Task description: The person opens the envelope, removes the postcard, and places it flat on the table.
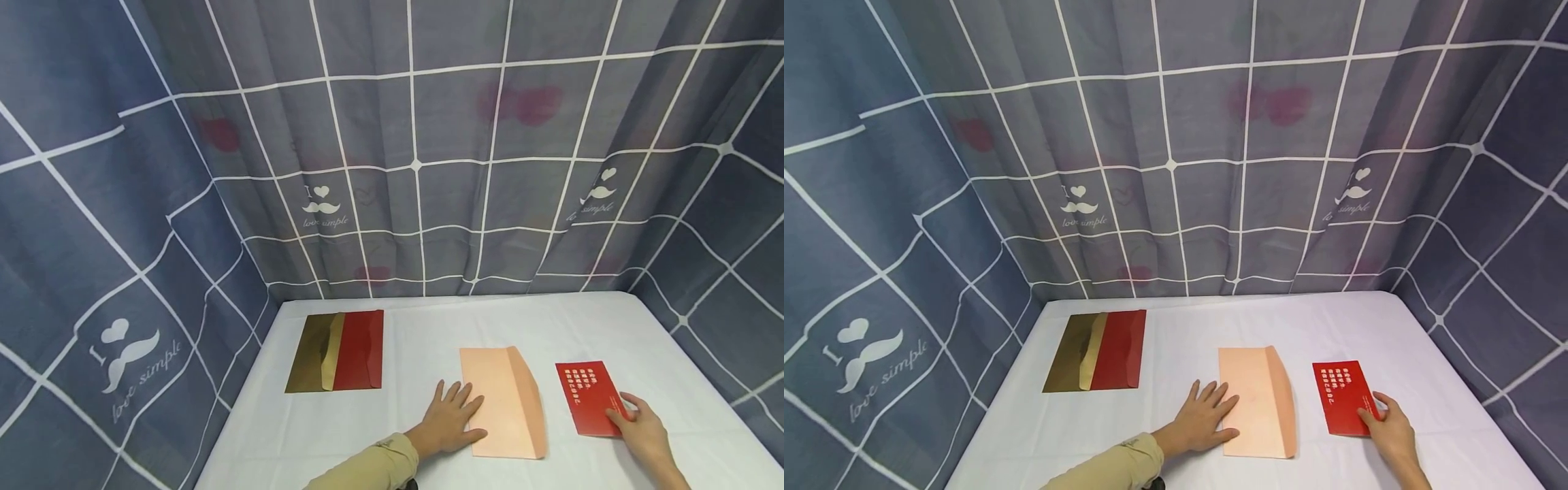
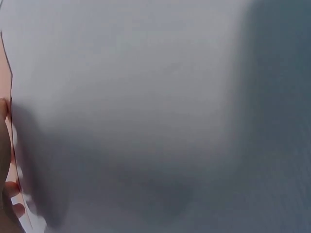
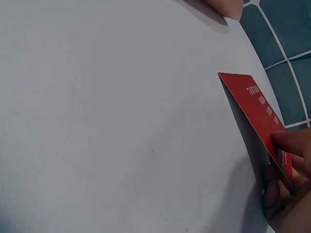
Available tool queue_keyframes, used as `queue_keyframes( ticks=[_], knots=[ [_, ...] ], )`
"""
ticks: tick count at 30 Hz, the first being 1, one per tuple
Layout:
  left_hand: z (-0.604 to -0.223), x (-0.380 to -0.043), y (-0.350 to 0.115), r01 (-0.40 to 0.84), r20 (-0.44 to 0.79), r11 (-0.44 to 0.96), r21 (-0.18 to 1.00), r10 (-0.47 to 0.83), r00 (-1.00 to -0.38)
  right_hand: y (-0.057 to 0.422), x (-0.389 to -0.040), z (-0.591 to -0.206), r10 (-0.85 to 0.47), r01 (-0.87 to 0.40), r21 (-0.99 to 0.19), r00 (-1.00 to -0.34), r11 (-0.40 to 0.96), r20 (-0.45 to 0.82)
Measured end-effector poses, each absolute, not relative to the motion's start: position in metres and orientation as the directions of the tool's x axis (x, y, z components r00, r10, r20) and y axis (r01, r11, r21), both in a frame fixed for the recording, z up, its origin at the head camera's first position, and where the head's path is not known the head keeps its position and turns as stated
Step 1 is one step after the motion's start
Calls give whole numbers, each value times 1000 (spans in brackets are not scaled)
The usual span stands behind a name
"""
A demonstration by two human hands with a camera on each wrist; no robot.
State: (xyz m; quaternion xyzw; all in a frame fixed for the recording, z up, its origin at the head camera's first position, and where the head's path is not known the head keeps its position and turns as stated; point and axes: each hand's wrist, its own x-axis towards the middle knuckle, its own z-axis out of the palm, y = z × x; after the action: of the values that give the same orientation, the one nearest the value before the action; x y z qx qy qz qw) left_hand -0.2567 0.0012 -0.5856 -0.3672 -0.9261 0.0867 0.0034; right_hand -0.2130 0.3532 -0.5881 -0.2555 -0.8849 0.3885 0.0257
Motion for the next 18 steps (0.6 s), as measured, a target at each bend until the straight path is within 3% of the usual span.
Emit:
queue_keyframes(
  ticks=[3,10,18],
  knots=[
    [-584,-254,7,684,-57,709,-173,686,-726,357,-211,-590,484,429,-692,-865,580,-131],
    [-583,-249,26,694,-151,718,-56,681,-717,369,-208,-598,535,477,-686,-831,549,-150],
    [-584,-246,42,730,-232,678,-86,698,-677,383,-199,-595,585,524,-686,-792,505,-174]
  ],
)
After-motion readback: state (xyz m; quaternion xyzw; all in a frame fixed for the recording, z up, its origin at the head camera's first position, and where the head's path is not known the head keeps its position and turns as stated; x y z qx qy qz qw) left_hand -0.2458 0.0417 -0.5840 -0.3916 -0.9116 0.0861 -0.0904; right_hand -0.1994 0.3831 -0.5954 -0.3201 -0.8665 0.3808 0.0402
